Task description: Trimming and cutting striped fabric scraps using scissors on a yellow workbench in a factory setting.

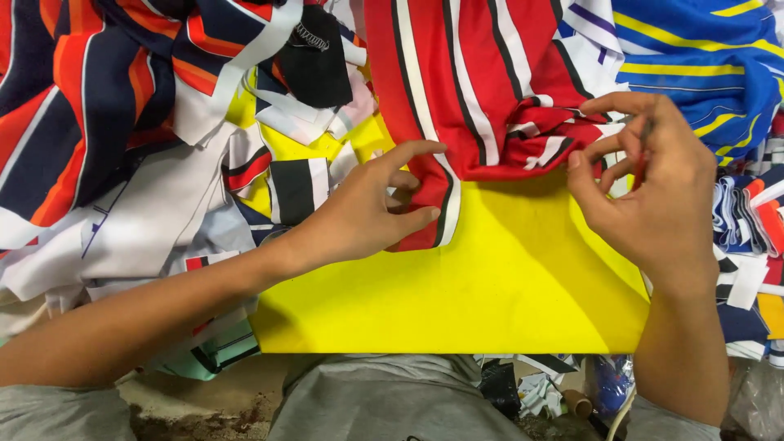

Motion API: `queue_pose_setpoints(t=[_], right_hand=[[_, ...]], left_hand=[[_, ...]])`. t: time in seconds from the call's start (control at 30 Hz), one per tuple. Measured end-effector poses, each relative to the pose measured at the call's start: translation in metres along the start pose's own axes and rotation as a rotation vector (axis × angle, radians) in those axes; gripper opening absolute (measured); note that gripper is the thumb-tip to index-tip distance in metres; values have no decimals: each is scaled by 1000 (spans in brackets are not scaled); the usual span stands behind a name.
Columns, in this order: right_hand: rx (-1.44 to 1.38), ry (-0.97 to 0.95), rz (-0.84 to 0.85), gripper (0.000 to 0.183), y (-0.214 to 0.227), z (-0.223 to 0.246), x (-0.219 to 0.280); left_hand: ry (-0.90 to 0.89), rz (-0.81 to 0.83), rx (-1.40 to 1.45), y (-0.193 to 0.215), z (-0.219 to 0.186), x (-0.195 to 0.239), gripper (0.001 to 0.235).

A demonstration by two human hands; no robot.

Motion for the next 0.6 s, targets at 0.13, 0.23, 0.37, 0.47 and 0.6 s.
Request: queue_pose_setpoints(t=[0.13, 0.23, 0.37, 0.47, 0.6], right_hand=[[-287, 19, 87, 37, -20, 16, -1], [-133, -23, 345, 39, -71, 12, 1], [-137, 138, 180, 22, -81, 12, 4], [-312, 33, 97, 13, -76, 7, 1], [-470, 1, 33, 49, -64, 5, 2]], left_hand=[[-35, -3, -95, 1, -14, 5, 40], [-339, -87, -326, 4, -35, 12, 27], [-618, -281, -622, 12, -40, 15, 21], [-560, -316, -644, 26, -40, 11, 33], [-522, -374, -754, 25, -34, 1, 52]])
Point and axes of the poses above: each hand's wrist, its own x-axis away from the middle knuckle, its own y-axis out of the back of the hand, z = x × y, the point moved 9 cm from there along -x, towards the middle knuckle, and after that the axes turned 9 degrees about -z, right-handed, at the moved point
